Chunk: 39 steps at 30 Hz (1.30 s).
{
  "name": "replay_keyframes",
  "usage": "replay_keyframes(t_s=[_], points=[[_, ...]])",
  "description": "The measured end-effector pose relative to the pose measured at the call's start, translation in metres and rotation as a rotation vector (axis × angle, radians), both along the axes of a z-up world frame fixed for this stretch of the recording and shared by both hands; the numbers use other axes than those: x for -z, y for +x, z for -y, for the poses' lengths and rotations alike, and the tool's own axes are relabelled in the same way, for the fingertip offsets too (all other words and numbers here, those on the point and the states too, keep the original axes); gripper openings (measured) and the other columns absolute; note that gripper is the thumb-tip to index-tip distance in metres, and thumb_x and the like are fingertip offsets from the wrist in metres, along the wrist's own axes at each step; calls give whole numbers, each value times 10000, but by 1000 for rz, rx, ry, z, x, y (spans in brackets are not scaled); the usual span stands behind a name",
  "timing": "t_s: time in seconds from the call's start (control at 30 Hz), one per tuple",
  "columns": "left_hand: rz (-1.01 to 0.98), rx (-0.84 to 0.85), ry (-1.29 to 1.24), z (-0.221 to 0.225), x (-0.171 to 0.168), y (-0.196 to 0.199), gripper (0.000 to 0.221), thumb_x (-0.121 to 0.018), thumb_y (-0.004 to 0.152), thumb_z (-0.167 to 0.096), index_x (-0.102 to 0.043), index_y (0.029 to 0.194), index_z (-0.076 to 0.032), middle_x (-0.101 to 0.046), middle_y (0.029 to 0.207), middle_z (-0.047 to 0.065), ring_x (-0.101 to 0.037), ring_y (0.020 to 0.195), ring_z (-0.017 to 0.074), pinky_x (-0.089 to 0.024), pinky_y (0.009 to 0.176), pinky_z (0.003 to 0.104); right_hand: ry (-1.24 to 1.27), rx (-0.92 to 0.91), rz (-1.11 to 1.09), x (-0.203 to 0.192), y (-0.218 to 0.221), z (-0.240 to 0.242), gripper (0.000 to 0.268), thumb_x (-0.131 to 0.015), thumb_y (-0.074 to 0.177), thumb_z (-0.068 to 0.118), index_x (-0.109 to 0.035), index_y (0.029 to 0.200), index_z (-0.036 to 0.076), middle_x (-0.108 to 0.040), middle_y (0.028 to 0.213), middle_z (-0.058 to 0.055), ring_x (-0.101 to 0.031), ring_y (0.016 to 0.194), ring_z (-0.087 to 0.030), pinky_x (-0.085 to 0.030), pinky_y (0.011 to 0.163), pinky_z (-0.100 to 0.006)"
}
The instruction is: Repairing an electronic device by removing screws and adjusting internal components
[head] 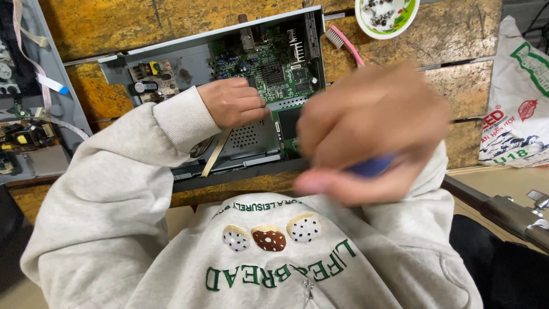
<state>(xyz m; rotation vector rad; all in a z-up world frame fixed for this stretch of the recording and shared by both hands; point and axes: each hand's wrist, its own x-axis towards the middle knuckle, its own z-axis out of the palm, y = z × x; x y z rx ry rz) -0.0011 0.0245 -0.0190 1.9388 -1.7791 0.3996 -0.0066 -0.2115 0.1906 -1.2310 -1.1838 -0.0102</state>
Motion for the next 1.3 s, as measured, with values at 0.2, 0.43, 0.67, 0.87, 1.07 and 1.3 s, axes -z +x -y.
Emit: replay_keyframes(t_s=[0.2,0.43,0.67,0.87,1.07,1.3], points=[[7,24,96,-3,2,0,123,-697,915,65,-678,970,-43,-632,794,59,-574,674,188,-445,575,306,-2,89,-31,7,13,20,244,-691,724,18,-463,641,43,-542,555,-123,-504,446,-206,-379,390,-284],[2,23,93,-3,-9,-1,67,-667,960,38,-668,977,-27,-656,844,79,-597,717,214,-433,621,321,-39,157,-12,-6,25,16,396,-440,809,-62,-295,444,-14,-392,449,-164,-358,307,-236,-175,355,-366],[-15,21,110,-3,-12,-1,82,-708,944,31,-670,989,-26,-675,861,92,-632,736,211,-471,653,308,117,301,-107,2,18,14,450,-381,871,-64,-158,488,16,-249,426,-153,-316,296,-237,-163,369,-405],[-104,0,191,-5,3,-5,262,-792,832,78,-690,1043,-38,-725,895,83,-661,750,202,-511,638,287,69,187,-47,-7,6,12,502,-372,832,-112,-164,413,68,-299,379,-125,-307,279,-214,-173,352,-397],[-732,-201,309,19,-19,3,151,-652,1000,-214,-724,940,-96,-757,858,48,-739,800,200,-648,728,346,-26,342,-41,-16,-10,37,199,-600,866,-76,-422,834,7,-559,716,-181,-574,560,-228,-418,476,-313],[-30,-116,-1,75,-8,19,208,-690,1022,-55,-632,824,-85,-594,670,7,-544,591,160,-499,615,277,69,419,-20,-21,-30,34,401,-266,841,168,13,554,158,-26,422,-16,-85,311,-145,-179,320,-341]])
